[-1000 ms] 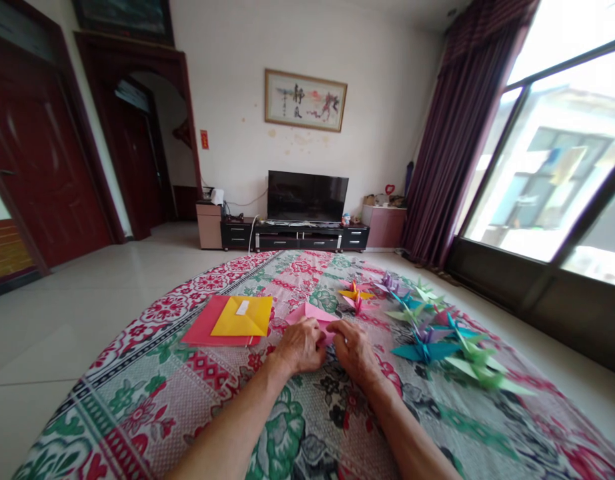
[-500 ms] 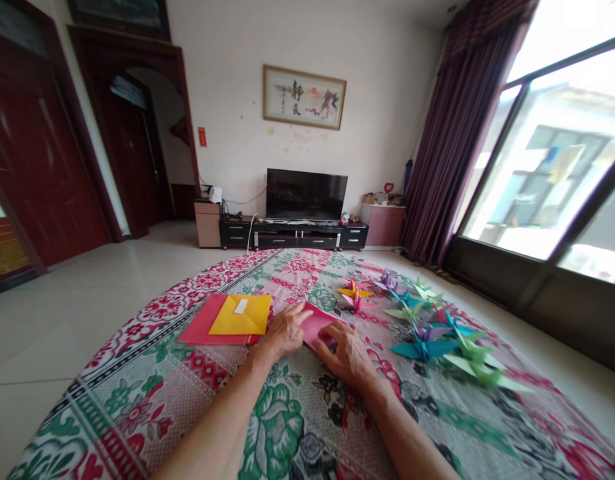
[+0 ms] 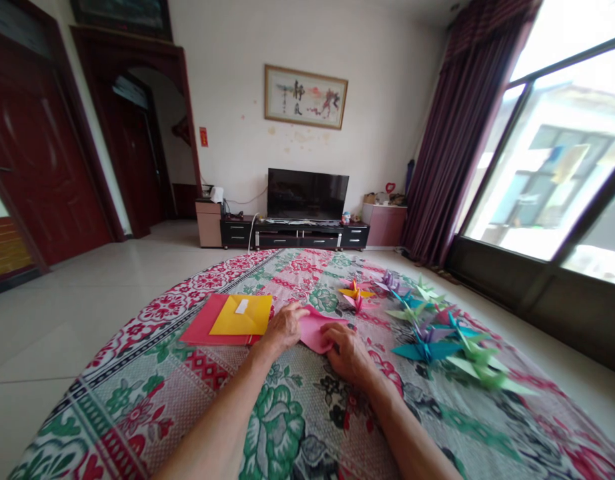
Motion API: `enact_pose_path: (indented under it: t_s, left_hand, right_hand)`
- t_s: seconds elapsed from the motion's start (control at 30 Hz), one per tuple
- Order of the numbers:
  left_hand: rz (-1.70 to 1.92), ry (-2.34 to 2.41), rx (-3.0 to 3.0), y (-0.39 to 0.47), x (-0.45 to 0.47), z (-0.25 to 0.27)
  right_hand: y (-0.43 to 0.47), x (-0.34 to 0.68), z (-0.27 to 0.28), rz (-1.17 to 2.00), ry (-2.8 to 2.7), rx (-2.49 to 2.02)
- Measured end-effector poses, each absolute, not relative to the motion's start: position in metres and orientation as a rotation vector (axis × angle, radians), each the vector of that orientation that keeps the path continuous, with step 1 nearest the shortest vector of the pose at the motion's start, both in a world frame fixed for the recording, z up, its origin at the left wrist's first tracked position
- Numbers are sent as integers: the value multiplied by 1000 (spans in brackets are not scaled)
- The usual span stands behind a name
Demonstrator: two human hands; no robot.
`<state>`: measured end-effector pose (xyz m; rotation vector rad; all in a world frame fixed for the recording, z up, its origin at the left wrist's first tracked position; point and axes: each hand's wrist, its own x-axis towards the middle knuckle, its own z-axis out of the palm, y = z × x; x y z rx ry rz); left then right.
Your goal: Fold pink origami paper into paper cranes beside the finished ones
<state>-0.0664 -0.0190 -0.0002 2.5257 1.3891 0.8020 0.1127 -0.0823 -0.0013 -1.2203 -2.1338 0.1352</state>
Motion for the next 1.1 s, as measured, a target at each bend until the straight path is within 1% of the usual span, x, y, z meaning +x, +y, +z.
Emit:
enact_pose_path:
  t_s: [0.13, 0.37, 0.43, 0.5, 0.57, 0.67, 0.9, 1.1]
  left_hand:
    - [767, 1436, 2476, -16, -71, 0]
    - [631, 1574, 2545, -24, -70, 7]
    - [594, 1593, 2563, -26, -69, 9]
    - [575, 1599, 2580, -26, -68, 10]
    - [566, 1599, 2585, -26, -67, 10]
    - [549, 1588, 2567, -26, -68, 9]
    - [491, 1428, 2596, -23, -85, 12]
    - [543, 1294, 2614, -23, -86, 14]
  right_hand:
    - [-80, 124, -1, 256, -2104, -1210]
    - [-86, 132, 15, 544, -2105, -1278]
    - [-85, 130, 13, 524, -2079, -1286]
    - [-81, 127, 8, 396, -2028, -1305]
    - [-77, 125, 1, 275, -2092, -1258]
    - [-74, 123, -3, 175, -2151, -1294]
    - [-72, 123, 1, 164, -2185, -1400]
    - [-66, 127, 0, 217, -2123, -1340]
